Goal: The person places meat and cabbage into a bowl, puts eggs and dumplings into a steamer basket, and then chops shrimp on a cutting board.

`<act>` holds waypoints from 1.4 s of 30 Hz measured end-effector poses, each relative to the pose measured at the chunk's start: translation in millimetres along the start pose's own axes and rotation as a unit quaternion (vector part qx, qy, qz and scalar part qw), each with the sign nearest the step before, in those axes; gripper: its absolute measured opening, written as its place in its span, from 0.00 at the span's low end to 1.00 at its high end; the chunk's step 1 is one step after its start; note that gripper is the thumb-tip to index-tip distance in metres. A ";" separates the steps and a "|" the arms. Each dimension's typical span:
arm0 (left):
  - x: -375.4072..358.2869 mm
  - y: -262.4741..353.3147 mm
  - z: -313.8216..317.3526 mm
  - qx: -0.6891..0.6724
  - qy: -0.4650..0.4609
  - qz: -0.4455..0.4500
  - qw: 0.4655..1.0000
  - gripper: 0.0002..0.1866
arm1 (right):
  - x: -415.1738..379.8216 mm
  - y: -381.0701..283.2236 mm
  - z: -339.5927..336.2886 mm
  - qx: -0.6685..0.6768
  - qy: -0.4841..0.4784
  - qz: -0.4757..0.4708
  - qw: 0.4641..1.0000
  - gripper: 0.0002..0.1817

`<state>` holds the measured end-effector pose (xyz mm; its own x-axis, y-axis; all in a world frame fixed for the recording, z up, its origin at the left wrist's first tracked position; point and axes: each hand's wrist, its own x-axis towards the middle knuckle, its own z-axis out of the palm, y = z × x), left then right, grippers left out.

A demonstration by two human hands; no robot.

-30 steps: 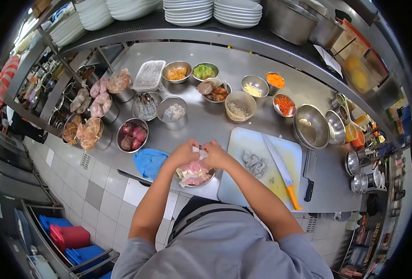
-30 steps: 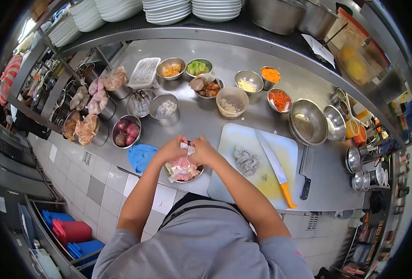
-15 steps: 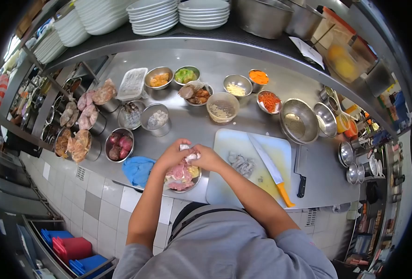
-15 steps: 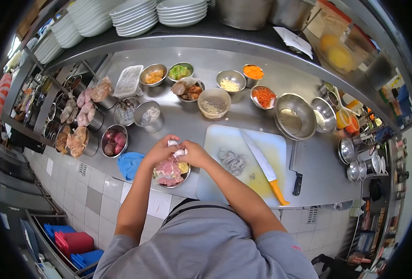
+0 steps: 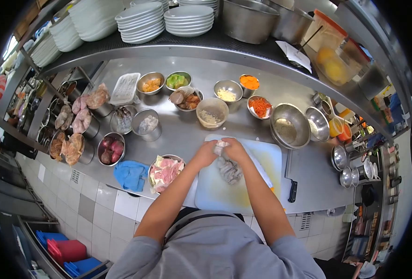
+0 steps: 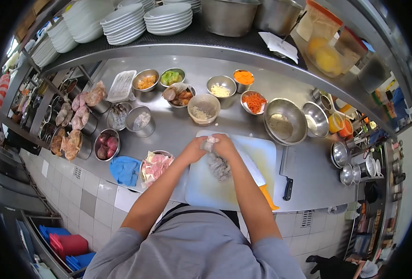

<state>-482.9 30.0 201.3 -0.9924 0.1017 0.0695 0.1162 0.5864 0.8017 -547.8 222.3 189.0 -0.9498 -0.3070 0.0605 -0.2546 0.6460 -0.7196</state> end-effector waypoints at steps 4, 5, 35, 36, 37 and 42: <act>-62.8 21.0 -100.0 -0.021 0.014 -0.021 0.999 0.26 | -18.4 -0.2 -28.7 0.045 -0.085 0.043 0.994 0.24; -81.4 22.7 -131.1 -0.058 0.029 -0.054 0.996 0.24 | -20.3 2.2 -32.8 0.055 -0.089 0.027 0.994 0.25; -145.2 -14.1 -144.9 0.000 0.010 0.010 1.000 0.09 | -177.2 -108.4 -45.9 0.391 -0.146 0.151 0.896 0.21; -129.3 -8.6 -124.8 0.000 0.006 0.014 1.000 0.09 | -181.3 -98.2 -52.9 0.392 -0.142 0.152 0.896 0.21; -112.2 -0.5 -98.5 -0.243 -0.008 -0.032 0.970 0.04 | -185.4 -82.9 -61.1 0.415 -0.094 0.164 0.890 0.20; -94.6 91.1 -10.0 -0.495 -0.048 -0.091 0.863 0.04 | -228.1 -33.7 -144.0 0.446 0.075 0.212 0.866 0.13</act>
<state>-378.8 65.8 273.8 -0.9770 0.1749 -0.1218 -0.1797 -0.3689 0.9119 -348.8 371.3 299.0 -0.9534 -0.0369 -0.2993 0.3015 -0.1383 -0.9434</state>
